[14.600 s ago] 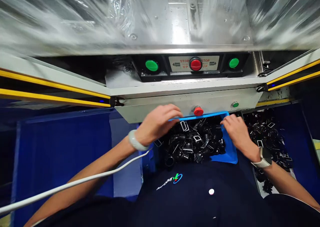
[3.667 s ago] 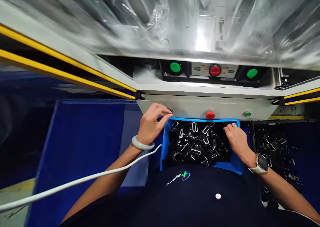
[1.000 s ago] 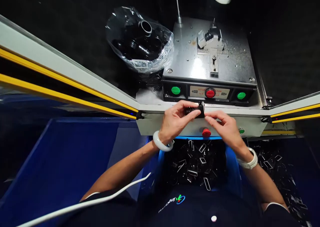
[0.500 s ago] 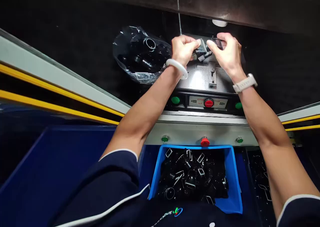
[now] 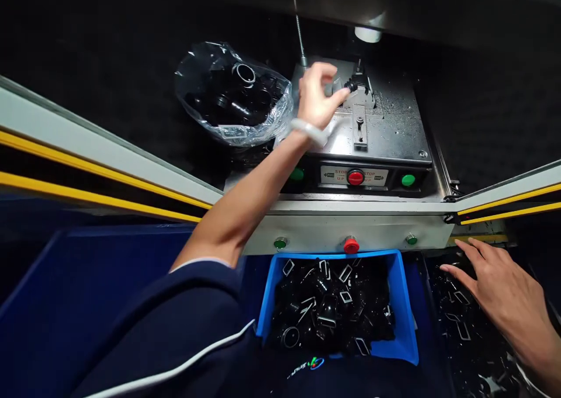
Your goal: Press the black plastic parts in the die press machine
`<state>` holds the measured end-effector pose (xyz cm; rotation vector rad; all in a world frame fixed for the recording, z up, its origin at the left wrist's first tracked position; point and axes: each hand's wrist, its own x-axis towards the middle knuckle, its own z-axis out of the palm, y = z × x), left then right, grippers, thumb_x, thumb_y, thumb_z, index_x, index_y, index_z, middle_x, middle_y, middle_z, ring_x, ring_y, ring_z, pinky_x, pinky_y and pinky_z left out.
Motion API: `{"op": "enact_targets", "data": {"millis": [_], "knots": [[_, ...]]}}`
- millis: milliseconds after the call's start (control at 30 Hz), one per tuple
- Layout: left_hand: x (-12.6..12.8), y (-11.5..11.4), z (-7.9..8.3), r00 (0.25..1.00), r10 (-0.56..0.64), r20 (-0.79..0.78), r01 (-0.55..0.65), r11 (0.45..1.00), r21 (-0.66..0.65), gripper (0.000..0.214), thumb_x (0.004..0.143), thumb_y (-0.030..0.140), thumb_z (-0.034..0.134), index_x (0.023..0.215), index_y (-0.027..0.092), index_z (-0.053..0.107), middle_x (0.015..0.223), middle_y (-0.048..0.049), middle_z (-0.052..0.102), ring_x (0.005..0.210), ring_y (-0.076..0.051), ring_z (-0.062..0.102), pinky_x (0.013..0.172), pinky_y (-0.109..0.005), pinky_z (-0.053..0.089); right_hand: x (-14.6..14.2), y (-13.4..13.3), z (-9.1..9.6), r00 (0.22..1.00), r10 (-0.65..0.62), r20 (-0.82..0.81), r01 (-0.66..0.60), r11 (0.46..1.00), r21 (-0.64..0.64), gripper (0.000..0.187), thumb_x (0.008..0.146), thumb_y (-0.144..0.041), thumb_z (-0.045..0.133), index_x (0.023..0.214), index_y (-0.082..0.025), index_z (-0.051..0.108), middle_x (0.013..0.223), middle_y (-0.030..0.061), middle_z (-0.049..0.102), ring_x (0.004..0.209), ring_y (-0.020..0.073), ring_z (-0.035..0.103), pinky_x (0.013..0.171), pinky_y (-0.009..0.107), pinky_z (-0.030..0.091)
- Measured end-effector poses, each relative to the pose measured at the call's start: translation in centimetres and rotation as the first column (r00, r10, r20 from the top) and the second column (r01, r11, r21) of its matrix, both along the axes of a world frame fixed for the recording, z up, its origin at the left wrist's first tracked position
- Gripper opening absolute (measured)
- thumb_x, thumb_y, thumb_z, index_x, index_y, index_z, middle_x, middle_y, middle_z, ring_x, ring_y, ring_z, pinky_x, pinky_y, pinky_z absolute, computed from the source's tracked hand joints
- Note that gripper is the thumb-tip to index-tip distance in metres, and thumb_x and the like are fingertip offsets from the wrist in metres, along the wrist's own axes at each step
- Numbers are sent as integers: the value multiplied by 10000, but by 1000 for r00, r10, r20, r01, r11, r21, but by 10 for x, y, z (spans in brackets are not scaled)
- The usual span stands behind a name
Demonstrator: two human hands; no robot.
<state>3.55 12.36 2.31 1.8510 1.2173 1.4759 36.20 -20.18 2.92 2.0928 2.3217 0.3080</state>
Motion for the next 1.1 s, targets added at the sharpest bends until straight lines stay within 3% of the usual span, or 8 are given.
{"op": "enact_targets", "data": {"millis": [67, 200, 300, 500, 767, 933, 1000, 1100], "knots": [[-21, -63, -13, 998, 60, -30, -60, 998, 18, 89, 941, 196, 744, 1021, 169, 717, 1116, -85, 712, 1032, -204, 658, 963, -395, 543, 3, -5, -19, 998, -15, -64, 12, 999, -44, 596, 1068, -637, 348, 1329, -228, 695, 1212, 157, 758, 1017, 354, 709, 776, 489, 567], [-75, -194, -57, 962, 143, -233, -150, 989, -12, 134, 998, 296, 669, 1027, 212, 770, 918, -16, 739, 738, -137, 641, 740, -294, 528, -10, 16, -60, 945, -26, -327, -22, 990, -141, 349, 1065, -414, 498, 1304, -254, 695, 1241, 110, 757, 1138, 304, 697, 888, 443, 581], [-114, -243, -91, 911, 65, -407, -132, 982, -139, 200, 978, 381, 674, 1057, 227, 773, 986, -48, 716, 734, -157, 625, 688, -304, 520, -14, 35, -84, 889, -47, -455, -33, 986, -165, 246, 1033, -294, 528, 1166, -214, 719, 1152, 112, 758, 1081, 284, 700, 917, 435, 568], [-154, -242, -121, 807, -160, -568, -45, 943, -331, 362, 913, 505, 711, 1197, 284, 751, 1288, -98, 601, 753, -187, 608, 723, -365, 545, -5, 45, -101, 822, -35, -569, -71, 984, -162, 138, 987, -243, 567, 1036, -203, 690, 1039, 90, 718, 948, 244, 679, 871, 406, 543], [-149, -247, -124, 740, -79, -668, -122, 961, -248, 332, 932, 462, 723, 1221, 298, 731, 1296, -107, 608, 758, -211, 618, 788, -406, 524, -20, 37, -108, 876, -74, -477, 54, 997, -57, 242, 1064, -259, 451, 1072, -228, 690, 1062, 105, 698, 968, 268, 648, 804, 407, 523], [-130, -263, -110, 825, -13, -565, -161, 953, -257, 265, 970, 391, 688, 1182, 239, 731, 1273, -116, 618, 864, -219, 658, 842, -393, 550, -55, 3, -118, 968, 114, -222, -162, 963, -215, 270, 1036, -144, 457, 1116, -191, 711, 1037, 134, 717, 994, 284, 632, 780, 395, 515], [-122, -270, -102, 880, -65, -470, -81, 955, -285, 169, 998, 345, 659, 1074, 216, 738, 1144, -97, 669, 872, -203, 670, 797, -343, 550, -72, -14, -138, 969, 184, -166, -233, 901, -365, 305, 965, -35, 464, 1054, -157, 729, 976, 150, 714, 972, 293, 644, 802, 413, 525], [-111, -278, -95, 877, -308, -368, 187, 926, -329, 150, 1042, 274, 602, 1013, 215, 737, 995, -67, 726, 913, -197, 691, 823, -323, 536, -87, -30, -171, 967, 193, -168, -248, 864, -437, 442, 884, 44, 439, 1179, -120, 725, 1121, 185, 720, 1133, 330, 643, 986, 502, 506]]}}
